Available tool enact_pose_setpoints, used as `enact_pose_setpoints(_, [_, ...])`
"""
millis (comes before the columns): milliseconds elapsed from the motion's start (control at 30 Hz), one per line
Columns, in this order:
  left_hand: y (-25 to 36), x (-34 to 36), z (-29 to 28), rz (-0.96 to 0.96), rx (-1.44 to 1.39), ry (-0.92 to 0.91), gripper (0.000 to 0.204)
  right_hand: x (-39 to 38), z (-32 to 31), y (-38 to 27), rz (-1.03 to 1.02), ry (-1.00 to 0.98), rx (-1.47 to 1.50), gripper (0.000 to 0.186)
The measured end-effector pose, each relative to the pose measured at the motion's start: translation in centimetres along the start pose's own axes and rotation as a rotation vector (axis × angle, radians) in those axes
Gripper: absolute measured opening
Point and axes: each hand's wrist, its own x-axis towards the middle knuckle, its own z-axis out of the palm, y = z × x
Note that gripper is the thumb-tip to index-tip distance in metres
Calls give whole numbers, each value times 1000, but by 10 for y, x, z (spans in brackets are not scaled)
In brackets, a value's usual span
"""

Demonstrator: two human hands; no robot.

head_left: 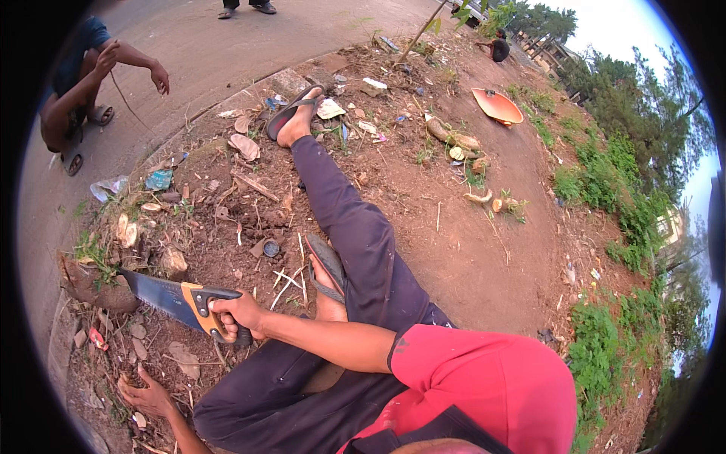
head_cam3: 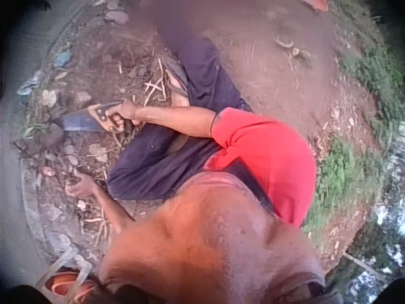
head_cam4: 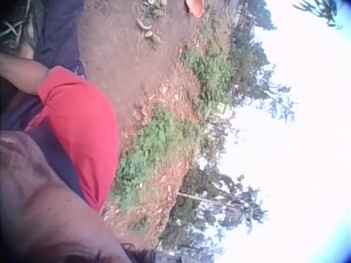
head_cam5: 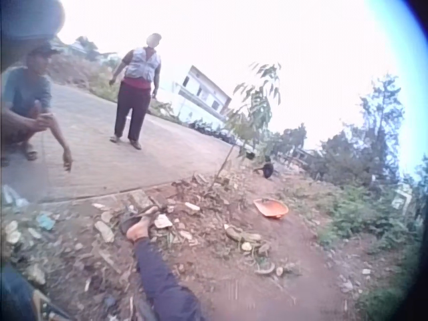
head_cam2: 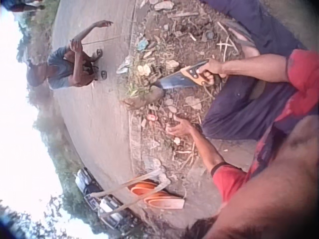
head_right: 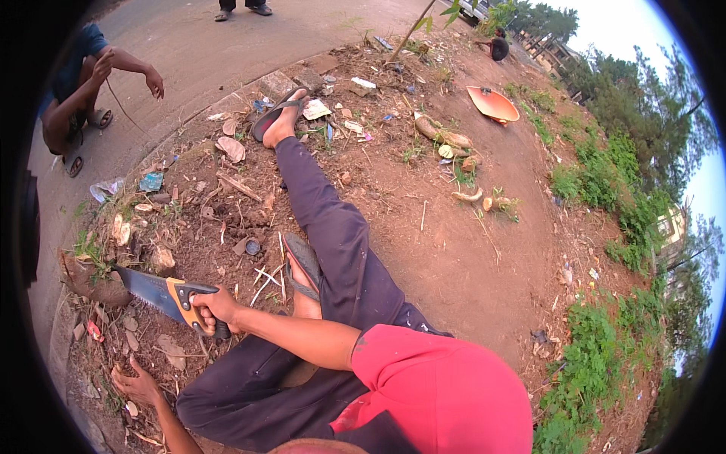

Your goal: The person sits on the ground and uses a hand saw to cut through a small tree trunk or large branch.

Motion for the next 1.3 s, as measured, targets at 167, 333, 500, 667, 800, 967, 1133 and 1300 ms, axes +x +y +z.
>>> enact_pose_setpoints(167, [56,17,-42,318,-258,-228,57,7,-6,-2,14,-15,20,10])
enact_pose_setpoints(333, [47,-8,-30,531,-70,-493,51,14,-17,4,36,-34,-9,13])
enact_pose_setpoints(500, [20,-7,-44,578,52,-415,47,6,-27,-1,36,-48,-12,15])
enact_pose_setpoints(667, [-82,-6,-58,333,198,-512,50,13,2,24,60,-53,-63,18])
enact_pose_setpoints(800, [-198,-25,-30,22,-274,-518,56,1,41,72,113,-44,26,11])
enact_pose_setpoints(967, [-246,-13,-68,-54,-114,-585,62,-32,97,165,69,38,-43,12])
enact_pose_setpoints(1133, [-324,-55,-67,-106,-163,-523,65,-35,108,227,91,-31,-99,16])
enact_pose_setpoints(1300, [-324,-65,-68,-92,-210,-468,69,-42,111,232,63,4,-130,19])
